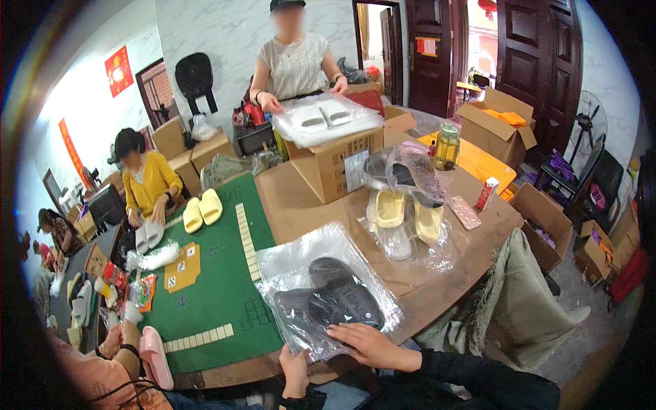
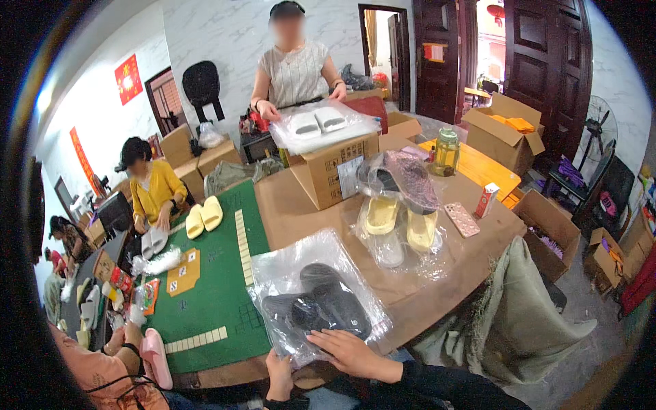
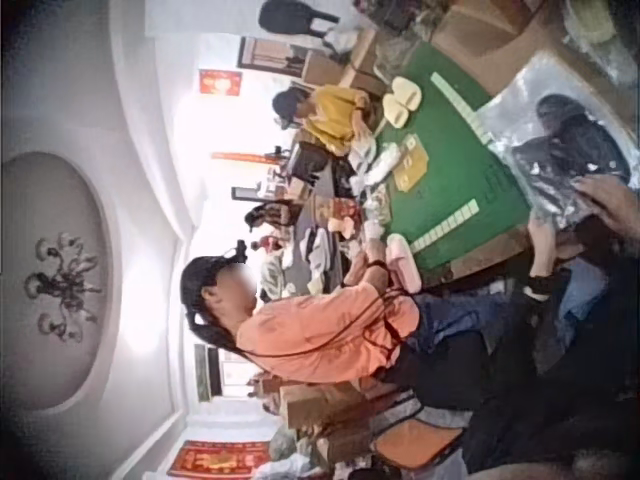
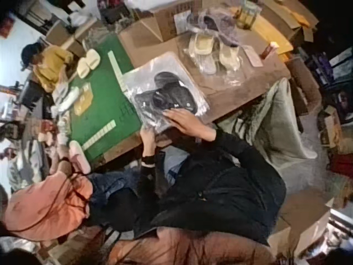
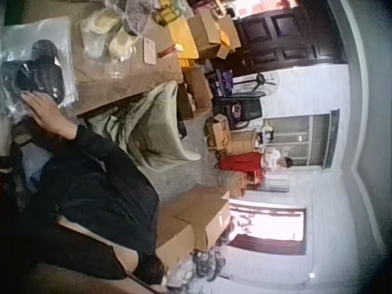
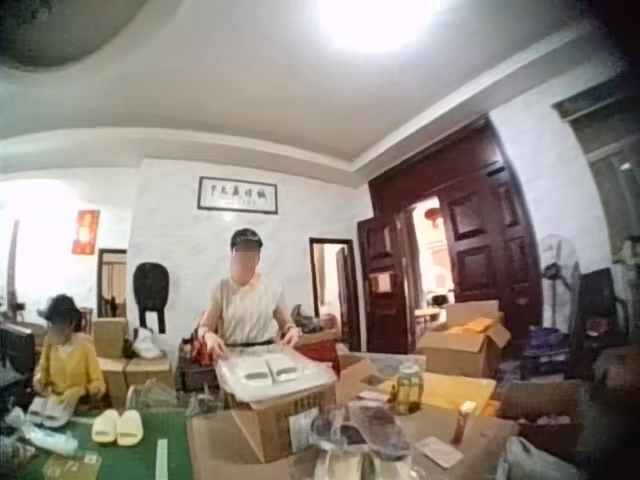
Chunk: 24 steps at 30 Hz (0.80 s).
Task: Packaging slippers into plastic bags and placing them in a large sack.
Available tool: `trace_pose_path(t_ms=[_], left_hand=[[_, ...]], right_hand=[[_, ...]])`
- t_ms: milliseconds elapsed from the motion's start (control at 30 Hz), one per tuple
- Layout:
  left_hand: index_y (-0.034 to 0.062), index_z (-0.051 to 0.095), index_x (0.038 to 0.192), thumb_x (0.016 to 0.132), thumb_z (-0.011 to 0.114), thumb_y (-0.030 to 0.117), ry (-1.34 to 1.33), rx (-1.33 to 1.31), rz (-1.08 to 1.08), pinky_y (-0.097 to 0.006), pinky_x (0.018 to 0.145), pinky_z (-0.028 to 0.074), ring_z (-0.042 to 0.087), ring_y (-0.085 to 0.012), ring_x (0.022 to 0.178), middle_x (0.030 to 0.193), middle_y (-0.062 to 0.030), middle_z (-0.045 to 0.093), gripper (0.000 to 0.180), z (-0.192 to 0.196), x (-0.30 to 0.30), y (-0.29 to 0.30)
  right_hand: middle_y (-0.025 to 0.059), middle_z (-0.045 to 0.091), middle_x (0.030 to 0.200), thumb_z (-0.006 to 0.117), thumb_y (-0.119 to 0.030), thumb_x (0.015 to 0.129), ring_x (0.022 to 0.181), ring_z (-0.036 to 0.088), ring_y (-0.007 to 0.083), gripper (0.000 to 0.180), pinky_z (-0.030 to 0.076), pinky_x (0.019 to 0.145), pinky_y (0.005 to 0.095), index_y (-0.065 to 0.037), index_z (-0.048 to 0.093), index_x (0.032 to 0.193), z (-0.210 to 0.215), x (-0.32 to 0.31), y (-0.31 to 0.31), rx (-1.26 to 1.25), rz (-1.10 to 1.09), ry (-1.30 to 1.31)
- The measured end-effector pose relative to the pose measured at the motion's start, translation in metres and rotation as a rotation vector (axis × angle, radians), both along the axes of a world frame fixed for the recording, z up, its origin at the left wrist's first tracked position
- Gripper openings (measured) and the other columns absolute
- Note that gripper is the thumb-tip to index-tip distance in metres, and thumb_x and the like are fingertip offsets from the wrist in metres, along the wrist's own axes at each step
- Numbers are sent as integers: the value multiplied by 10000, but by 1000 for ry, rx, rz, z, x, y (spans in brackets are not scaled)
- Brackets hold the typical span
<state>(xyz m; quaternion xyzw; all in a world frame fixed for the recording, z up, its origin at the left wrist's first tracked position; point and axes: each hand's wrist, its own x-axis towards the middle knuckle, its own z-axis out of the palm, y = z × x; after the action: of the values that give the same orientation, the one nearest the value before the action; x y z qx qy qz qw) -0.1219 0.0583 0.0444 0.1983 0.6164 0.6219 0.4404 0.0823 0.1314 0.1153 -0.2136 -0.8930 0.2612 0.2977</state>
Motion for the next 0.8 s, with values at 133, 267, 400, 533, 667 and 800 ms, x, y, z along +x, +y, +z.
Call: trace_pose_path(t_ms=[133,267,400,533,667,800], left_hand=[[-22,529,1109,838,485,-108,-146,40,29,-339,644,581,664,-216,768,990,-111,641,287,-6,-1,4],[-4,532,1107,817,451,-140,-141,10,12,-365,606,586,664,-235,763,978,-118,640,331,-20,-8,-3],[13,529,1084,810,487,-135,-196,17,23,-352,603,584,653,-229,735,962,-112,630,314,-11,-6,-5],[69,441,1217,810,544,-117,-259,-56,4,-324,585,563,621,-204,720,953,-116,602,459,2,-9,-6],[-72,529,1125,928,544,127,-250,28,-195,-308,661,562,640,-220,834,994,-102,611,280,0,-8,-32],[-80,555,1074,921,543,120,-255,-57,-187,-354,690,569,648,-252,829,979,-132,619,252,31,4,-39]], right_hand=[[114,534,1316,652,-18,782,1204,515,310,591,440,968,393,-80,463,1338,14,5,0,8,-72,155],[136,494,1355,626,-35,797,1207,508,305,612,420,996,401,-91,424,1371,17,9,-3,49,-63,136],[124,489,1362,620,-37,813,1205,506,313,593,416,1006,398,-93,426,1370,10,5,0,-41,-5,88],[127,544,1304,641,-56,828,1159,547,302,514,448,963,362,-66,490,1319,26,2,6,-153,-57,185],[142,523,1324,632,-55,830,1190,535,290,513,444,978,356,-73,487,1322,34,9,8,-125,-181,239],[133,503,1344,660,-121,814,1207,515,288,532,436,980,379,-82,482,1314,26,1,11,105,-163,204]])
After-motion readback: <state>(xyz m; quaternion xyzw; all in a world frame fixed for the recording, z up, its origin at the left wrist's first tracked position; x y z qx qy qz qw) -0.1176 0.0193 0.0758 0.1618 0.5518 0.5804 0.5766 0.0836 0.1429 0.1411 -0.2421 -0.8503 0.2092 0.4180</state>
